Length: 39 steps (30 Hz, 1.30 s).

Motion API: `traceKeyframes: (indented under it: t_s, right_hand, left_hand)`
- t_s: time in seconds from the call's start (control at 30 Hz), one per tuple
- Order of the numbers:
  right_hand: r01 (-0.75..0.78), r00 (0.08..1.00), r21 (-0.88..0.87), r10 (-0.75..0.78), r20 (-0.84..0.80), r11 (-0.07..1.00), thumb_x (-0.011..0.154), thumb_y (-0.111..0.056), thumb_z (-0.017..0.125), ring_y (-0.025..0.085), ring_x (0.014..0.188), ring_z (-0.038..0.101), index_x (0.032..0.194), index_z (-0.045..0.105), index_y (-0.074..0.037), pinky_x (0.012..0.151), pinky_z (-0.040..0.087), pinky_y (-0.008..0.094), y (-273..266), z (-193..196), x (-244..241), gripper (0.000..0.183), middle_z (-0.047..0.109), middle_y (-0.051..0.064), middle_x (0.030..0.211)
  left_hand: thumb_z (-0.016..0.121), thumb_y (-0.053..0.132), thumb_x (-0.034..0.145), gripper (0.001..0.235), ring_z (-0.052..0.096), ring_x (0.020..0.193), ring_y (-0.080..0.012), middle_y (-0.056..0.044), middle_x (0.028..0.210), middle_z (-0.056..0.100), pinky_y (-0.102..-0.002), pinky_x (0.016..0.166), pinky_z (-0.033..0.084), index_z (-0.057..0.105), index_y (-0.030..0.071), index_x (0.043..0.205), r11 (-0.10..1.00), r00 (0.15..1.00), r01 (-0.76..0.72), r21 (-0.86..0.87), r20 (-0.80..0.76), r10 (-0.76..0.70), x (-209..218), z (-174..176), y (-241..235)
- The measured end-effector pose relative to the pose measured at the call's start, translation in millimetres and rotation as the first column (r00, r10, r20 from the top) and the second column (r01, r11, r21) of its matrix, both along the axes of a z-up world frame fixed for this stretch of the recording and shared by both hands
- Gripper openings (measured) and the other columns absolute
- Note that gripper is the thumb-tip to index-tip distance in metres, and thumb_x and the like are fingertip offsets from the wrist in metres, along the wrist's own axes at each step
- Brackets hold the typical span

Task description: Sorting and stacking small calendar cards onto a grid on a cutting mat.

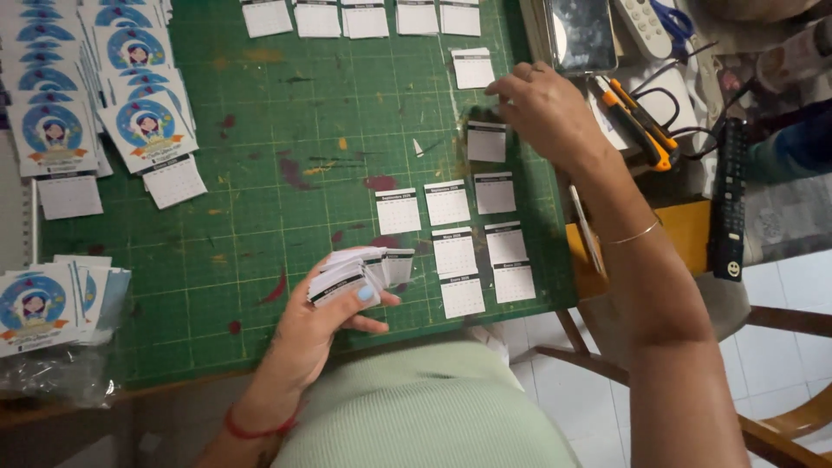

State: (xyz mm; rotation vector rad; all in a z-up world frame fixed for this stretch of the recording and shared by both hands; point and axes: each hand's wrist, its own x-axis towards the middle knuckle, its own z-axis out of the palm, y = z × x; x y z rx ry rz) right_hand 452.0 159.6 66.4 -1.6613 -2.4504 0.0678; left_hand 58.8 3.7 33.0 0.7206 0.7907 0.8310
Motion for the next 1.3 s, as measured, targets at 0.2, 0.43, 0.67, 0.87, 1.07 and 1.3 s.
traceKeyframes:
  t_s: [0.2, 0.43, 0.67, 0.87, 1.07, 1.3]
  right_hand:
    - [0.062, 0.997, 0.057, -0.064, 0.044, 0.996, 0.111, -0.007, 0.060, 0.039, 0.108, 0.066, 0.131, 0.078, -0.002, 0.080, 0.056, 0.053, 29.1, 12.6, 3.6, 0.028, 0.076, 0.020, 0.120]
    - [0.105, 0.984, -0.152, -0.081, 0.157, 0.983, 0.102, -0.012, 0.074, 0.040, 0.123, 0.060, 0.155, 0.057, -0.002, 0.102, 0.054, 0.051, 57.4, 21.5, -14.1, 0.056, 0.065, 0.023, 0.142]
    - [0.116, 0.981, -0.146, -0.091, 0.172, 0.982, 0.105, -0.015, 0.066, 0.042, 0.133, 0.056, 0.157, 0.056, -0.005, 0.109, 0.049, 0.055, 62.5, 17.7, -17.1, 0.054, 0.060, 0.025, 0.151]
    - [0.115, 0.975, -0.171, -0.078, 0.209, 0.979, 0.102, -0.012, 0.064, 0.041, 0.134, 0.054, 0.158, 0.053, -0.007, 0.110, 0.050, 0.056, 58.6, 27.2, -26.0, 0.058, 0.056, 0.022, 0.155]
    - [0.077, 0.936, -0.097, -0.039, 0.349, 0.992, 0.097, -0.032, 0.073, 0.042, 0.139, 0.052, 0.159, 0.054, -0.015, 0.106, 0.048, 0.062, 61.6, 19.4, -23.4, 0.067, 0.054, 0.017, 0.161]
    - [-0.033, 0.883, 0.125, -0.030, 0.468, 0.992, 0.095, -0.037, 0.077, 0.037, 0.134, 0.061, 0.151, 0.062, -0.014, 0.105, 0.048, 0.060, 56.6, 7.4, -17.9, 0.062, 0.064, 0.017, 0.155]
  left_hand:
    - [0.071, 0.003, 0.094, 0.057, 0.081, 0.098, -0.0416, -0.029, 0.124, 0.077, -0.041, 0.066, 0.074, 0.057, -0.005, 0.149, 0.999, 1.000, -0.021, -0.038, -0.019, 0.020, -2.2, 1.9, 1.7]
    - [0.072, 0.005, 0.093, 0.056, 0.082, 0.097, -0.0396, -0.029, 0.117, 0.079, -0.040, 0.065, 0.073, 0.059, -0.006, 0.146, 0.999, 0.998, -0.030, -0.042, -0.060, 0.028, -0.9, 6.5, 2.9]
    - [0.073, 0.008, 0.093, 0.055, 0.081, 0.100, -0.0383, -0.025, 0.119, 0.079, -0.038, 0.066, 0.073, 0.061, -0.003, 0.146, 0.998, 0.997, 0.001, -0.061, -0.083, -0.006, -3.9, 5.6, 6.9]
    - [0.074, 0.005, 0.092, 0.055, 0.082, 0.099, -0.0377, -0.026, 0.116, 0.081, -0.041, 0.067, 0.073, 0.064, -0.003, 0.145, 0.999, 0.998, -0.003, -0.036, -0.065, 0.001, -0.3, 6.8, 6.0]
    - [0.073, 0.007, 0.093, 0.057, 0.081, 0.101, -0.0380, -0.025, 0.120, 0.080, -0.041, 0.068, 0.072, 0.063, -0.001, 0.148, 0.996, 0.998, 0.007, -0.089, -0.063, -0.013, -5.0, 15.1, 5.6]
    - [0.076, 0.006, 0.091, 0.060, 0.081, 0.101, -0.0370, -0.026, 0.120, 0.079, -0.040, 0.067, 0.072, 0.063, -0.002, 0.148, 0.996, 1.000, 0.005, -0.089, -0.027, -0.008, -6.0, 9.0, 4.9]
